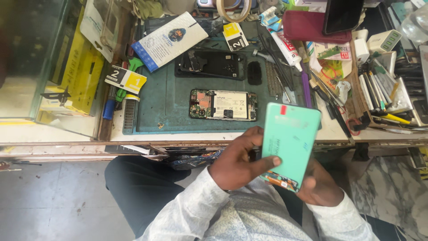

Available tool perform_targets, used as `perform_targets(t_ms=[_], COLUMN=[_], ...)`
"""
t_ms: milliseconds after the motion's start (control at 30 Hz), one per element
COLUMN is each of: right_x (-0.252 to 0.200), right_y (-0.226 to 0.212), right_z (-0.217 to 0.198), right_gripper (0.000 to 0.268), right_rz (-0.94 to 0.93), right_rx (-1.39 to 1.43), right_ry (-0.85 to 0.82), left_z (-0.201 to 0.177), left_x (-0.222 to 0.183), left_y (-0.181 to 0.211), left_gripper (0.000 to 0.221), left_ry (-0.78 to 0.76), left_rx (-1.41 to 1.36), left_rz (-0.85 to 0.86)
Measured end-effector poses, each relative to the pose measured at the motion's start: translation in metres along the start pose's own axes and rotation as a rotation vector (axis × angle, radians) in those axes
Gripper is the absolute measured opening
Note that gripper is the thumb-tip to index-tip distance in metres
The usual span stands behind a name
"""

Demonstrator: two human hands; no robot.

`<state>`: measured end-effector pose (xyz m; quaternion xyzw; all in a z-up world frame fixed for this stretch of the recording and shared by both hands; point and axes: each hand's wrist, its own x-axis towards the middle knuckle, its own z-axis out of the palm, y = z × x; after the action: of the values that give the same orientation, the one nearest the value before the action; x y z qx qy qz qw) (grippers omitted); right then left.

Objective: The person disassembles a smartphone, removes the back cover, and detaches internal components including the battery and display. They then reassemble the phone by reconnecting the display ribbon cable and reattaching the back cover.

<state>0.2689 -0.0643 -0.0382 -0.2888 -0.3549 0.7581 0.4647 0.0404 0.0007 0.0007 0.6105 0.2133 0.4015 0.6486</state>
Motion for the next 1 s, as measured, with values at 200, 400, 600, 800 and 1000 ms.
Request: perform_targets(t_ms=[200,400,600,800,1000], right_x=[-0.005,-0.007,0.005,0.008,0.018], right_y=[0.001,0.003,-0.007,-0.01,-0.013], right_z=[0.005,-0.023,-0.032,-0.021,-0.018], right_gripper=[0.13,0.131,0.12,0.115,0.114], right_rz=[0.004,-0.064,-0.236,-0.264,-0.265], right_rx=[0.026,0.085,0.144,0.098,0.085], right_ry=[0.026,0.087,0.046,0.091,0.096], left_z=[0.004,-0.05,-0.111,-0.119,-0.127], left_x=[0.005,0.002,0.012,0.033,0.054], left_y=[0.012,0.043,0.057,0.045,0.055], left_gripper=[0.03,0.058,0.087,0.101,0.085], left_ry=[-0.057,0.23,0.282,0.127,-0.097], left_rx=[0.067,0.57,1.307,1.459,1.472], left_rz=[-0.118,0.125,-0.055,-0.078,-0.232])
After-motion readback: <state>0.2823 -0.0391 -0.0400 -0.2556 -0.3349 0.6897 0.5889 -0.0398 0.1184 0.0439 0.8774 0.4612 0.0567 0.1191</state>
